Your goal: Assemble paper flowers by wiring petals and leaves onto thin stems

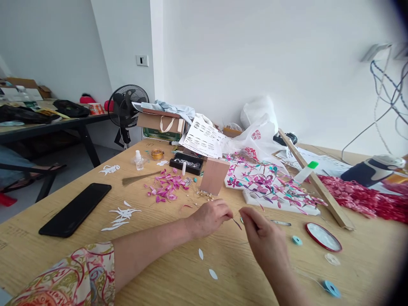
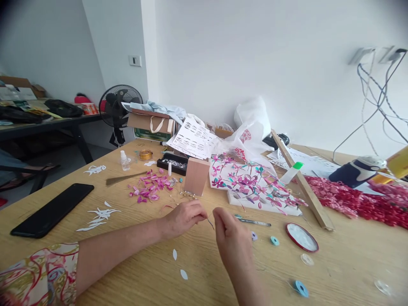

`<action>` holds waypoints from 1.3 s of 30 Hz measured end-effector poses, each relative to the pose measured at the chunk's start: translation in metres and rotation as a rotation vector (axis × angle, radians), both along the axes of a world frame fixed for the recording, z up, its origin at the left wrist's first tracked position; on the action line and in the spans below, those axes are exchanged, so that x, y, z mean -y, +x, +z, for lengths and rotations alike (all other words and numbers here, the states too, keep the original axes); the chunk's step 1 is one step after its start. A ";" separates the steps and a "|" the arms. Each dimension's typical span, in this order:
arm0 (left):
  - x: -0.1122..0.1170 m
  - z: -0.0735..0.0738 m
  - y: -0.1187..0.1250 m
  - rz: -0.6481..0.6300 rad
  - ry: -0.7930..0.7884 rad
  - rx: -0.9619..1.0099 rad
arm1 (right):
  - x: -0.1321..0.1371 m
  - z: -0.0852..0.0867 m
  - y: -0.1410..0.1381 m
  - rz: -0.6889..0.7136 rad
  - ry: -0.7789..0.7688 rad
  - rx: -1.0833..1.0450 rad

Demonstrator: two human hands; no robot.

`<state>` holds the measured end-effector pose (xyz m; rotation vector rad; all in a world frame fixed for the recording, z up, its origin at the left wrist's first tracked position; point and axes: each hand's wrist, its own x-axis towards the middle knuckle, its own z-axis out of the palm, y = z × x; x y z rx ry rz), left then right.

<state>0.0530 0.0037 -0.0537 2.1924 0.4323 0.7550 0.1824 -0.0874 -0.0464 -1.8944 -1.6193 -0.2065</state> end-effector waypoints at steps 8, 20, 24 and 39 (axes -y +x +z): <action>0.000 0.002 0.004 0.003 -0.797 0.225 | -0.010 -0.016 0.006 0.045 -0.103 -0.092; -0.008 -0.005 0.000 0.136 -0.028 0.015 | 0.000 -0.003 -0.019 0.133 -0.104 0.183; -0.003 -0.001 -0.001 -0.076 -0.001 0.013 | 0.001 0.004 0.001 0.022 -0.067 0.083; -0.012 -0.011 0.004 0.223 -0.391 0.179 | -0.007 -0.013 -0.019 0.148 -0.142 -0.134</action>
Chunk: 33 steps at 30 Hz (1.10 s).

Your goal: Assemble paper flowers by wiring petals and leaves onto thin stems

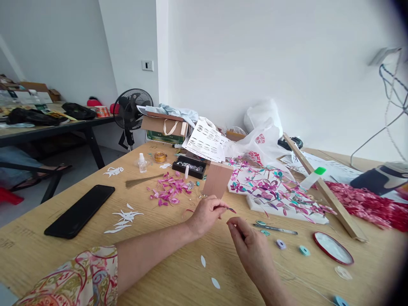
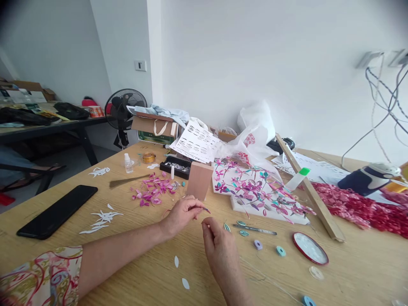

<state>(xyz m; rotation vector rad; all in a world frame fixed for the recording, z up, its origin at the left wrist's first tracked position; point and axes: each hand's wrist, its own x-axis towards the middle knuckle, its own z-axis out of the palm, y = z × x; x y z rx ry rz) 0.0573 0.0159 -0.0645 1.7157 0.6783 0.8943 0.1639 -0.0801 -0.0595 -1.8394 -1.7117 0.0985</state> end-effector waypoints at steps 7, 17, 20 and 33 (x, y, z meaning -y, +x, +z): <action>0.007 0.005 0.002 -0.043 -0.223 0.042 | -0.002 -0.003 0.005 -0.027 -0.034 0.022; 0.014 0.006 0.004 -0.009 -0.515 0.217 | -0.005 0.001 0.014 -0.046 -0.147 -0.023; 0.013 0.003 0.005 0.015 -0.455 0.200 | -0.003 0.005 0.023 -0.069 -0.171 -0.028; 0.018 -0.001 0.009 -0.031 -0.250 0.011 | -0.010 -0.008 0.005 -0.105 -0.031 -0.699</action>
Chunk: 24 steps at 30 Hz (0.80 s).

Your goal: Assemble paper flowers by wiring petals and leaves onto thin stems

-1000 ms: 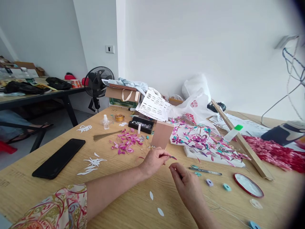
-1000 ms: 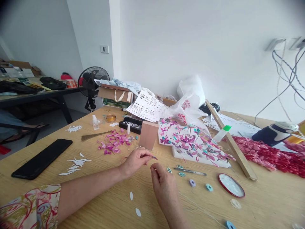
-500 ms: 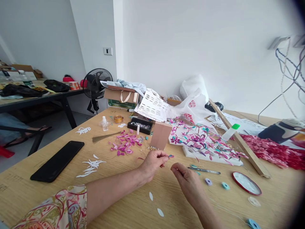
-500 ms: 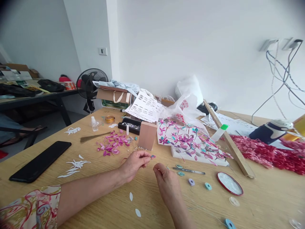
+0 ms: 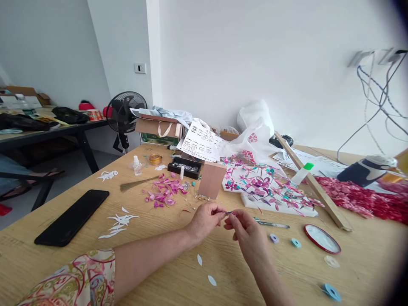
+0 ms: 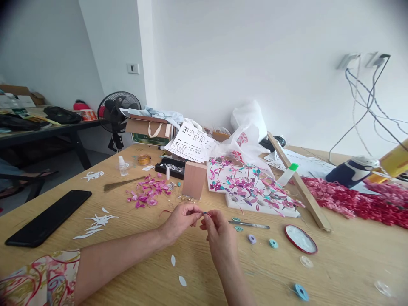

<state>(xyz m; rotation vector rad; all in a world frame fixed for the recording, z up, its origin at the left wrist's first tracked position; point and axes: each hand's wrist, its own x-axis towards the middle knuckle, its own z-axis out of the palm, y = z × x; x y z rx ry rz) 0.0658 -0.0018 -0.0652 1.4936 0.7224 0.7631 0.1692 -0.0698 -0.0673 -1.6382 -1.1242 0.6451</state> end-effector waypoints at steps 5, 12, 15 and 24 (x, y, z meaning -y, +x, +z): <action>0.003 -0.005 0.001 -0.062 -0.035 0.008 | 0.005 0.008 0.007 -0.088 0.018 0.421; -0.004 -0.004 -0.005 -0.195 0.013 0.021 | 0.012 0.018 0.011 -0.005 0.005 0.637; -0.007 -0.001 -0.009 -0.196 0.131 -0.008 | 0.014 0.019 0.011 0.028 0.001 0.655; -0.005 0.007 -0.009 -0.163 -0.086 0.084 | 0.009 0.013 0.008 0.027 0.052 0.282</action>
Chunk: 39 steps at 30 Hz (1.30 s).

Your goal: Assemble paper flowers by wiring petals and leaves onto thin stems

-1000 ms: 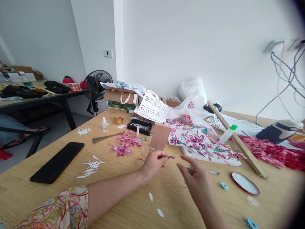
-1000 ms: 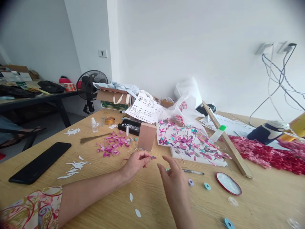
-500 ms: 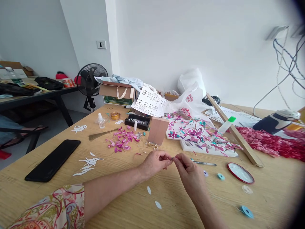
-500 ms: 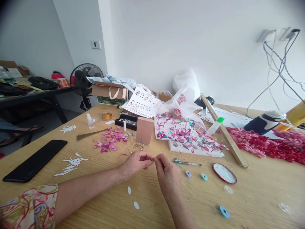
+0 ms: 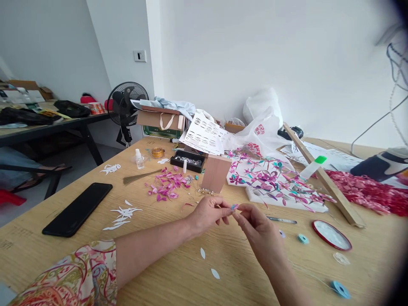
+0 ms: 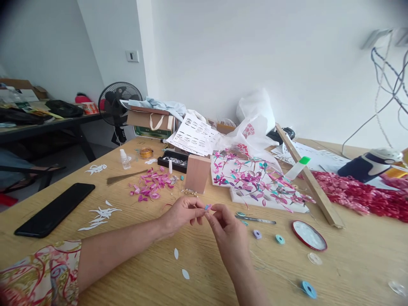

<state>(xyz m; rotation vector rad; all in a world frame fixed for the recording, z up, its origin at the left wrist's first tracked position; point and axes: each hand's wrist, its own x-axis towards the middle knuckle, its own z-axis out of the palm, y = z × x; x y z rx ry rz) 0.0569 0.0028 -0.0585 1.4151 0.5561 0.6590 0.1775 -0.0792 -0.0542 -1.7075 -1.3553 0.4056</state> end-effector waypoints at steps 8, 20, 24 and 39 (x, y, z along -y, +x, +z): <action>-0.001 0.004 -0.001 0.171 -0.289 0.148 | -0.006 -0.008 -0.011 0.056 -0.044 -0.458; 0.014 0.011 0.000 0.185 -0.439 0.278 | -0.008 -0.014 -0.031 -0.051 -0.062 -0.289; 0.019 0.013 0.001 0.176 -0.396 0.307 | -0.007 -0.016 -0.035 -0.071 -0.038 -0.187; 0.006 0.009 -0.001 0.137 -0.315 0.224 | -0.004 -0.008 -0.019 -0.003 -0.082 -0.621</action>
